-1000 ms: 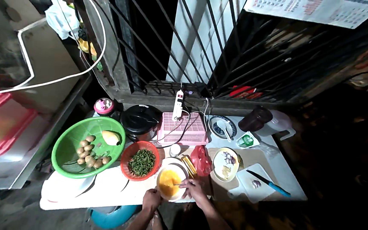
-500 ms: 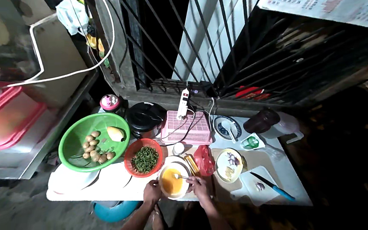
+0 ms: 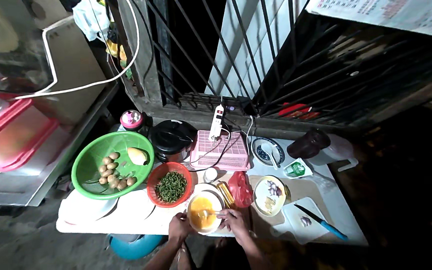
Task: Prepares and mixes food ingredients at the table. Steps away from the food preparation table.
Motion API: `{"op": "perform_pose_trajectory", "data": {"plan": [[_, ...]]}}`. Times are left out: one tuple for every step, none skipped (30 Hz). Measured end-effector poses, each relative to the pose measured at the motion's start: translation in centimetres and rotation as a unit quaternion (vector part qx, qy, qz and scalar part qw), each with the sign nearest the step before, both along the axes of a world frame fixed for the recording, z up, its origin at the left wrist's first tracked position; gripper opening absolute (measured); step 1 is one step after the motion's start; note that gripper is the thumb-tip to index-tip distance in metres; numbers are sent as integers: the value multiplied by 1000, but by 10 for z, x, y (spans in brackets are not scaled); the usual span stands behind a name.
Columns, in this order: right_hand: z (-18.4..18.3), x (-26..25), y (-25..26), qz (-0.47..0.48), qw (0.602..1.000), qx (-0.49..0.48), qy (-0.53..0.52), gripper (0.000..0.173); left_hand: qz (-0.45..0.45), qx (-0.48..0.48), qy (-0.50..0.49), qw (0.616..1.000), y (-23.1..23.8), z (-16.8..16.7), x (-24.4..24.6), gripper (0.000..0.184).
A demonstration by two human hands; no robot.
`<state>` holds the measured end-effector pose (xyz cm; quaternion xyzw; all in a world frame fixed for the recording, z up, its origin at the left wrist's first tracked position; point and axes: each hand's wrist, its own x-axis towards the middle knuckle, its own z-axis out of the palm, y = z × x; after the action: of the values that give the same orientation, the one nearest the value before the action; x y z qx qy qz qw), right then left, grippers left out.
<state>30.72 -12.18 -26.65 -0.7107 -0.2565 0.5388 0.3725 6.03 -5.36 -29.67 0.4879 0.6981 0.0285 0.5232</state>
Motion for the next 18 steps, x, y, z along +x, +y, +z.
{"op": "perform_pose_trajectory", "data": {"plan": [[0,-1,-1,-27,1000,8,-9,32,-4,-2,-2,1000,1,-1,-1,31],[0,-1,-1,-38,999,2,-19,32,-7,-7,-4,1000,1,-1,-2,31],[1,0,-1,-26,999,-10,-17,32,-10,-16,-7,1000,1,-2,-3,30],[3,1,-1,0,1000,-19,-10,32,-12,-27,-14,999,0,-1,-4,30],[1,1,-1,7,1000,-13,-9,32,-13,-41,-28,999,-1,-1,-5,29],[-1,0,-2,-14,1000,0,-15,32,-11,-55,-43,997,-4,-2,-6,28],[-3,0,-2,-43,999,6,-26,31,-12,-70,-55,996,-6,-3,-6,29],[-4,0,-3,-48,998,2,-31,31,-17,-81,-60,995,-9,-4,-5,29],[-4,1,-3,-26,999,-10,-22,31,-20,-86,-64,994,-10,-6,-4,29],[-3,2,-2,4,1000,-18,-12,32,-22,-85,-62,994,-10,-7,-4,30],[-4,1,-2,6,1000,-8,-8,33,-17,-77,-57,995,-8,-8,-4,33],[-5,0,-3,-21,1000,8,-8,33,-4,-67,-55,996,-6,-9,-4,36],[-6,-2,-3,-52,998,14,-11,32,20,-58,-61,996,-5,-11,-4,37],[-6,-2,-3,-62,998,6,-12,32,45,-57,-72,995,-4,-12,-4,36],[-5,-2,-3,-48,999,-8,-7,31,65,-63,-83,992,-2,-12,-4,34],[-4,-3,-3,-22,1000,-17,-1,32,76,-72,-91,990,-2,-13,-4,33],[-5,-4,-4,-16,1000,-10,-1,32,80,-84,-99,988,-2,-11,-4,32],[-5,-7,-5,-35,999,5,-8,31,81,-96,-107,986,-3,-8,-4,32]]}}
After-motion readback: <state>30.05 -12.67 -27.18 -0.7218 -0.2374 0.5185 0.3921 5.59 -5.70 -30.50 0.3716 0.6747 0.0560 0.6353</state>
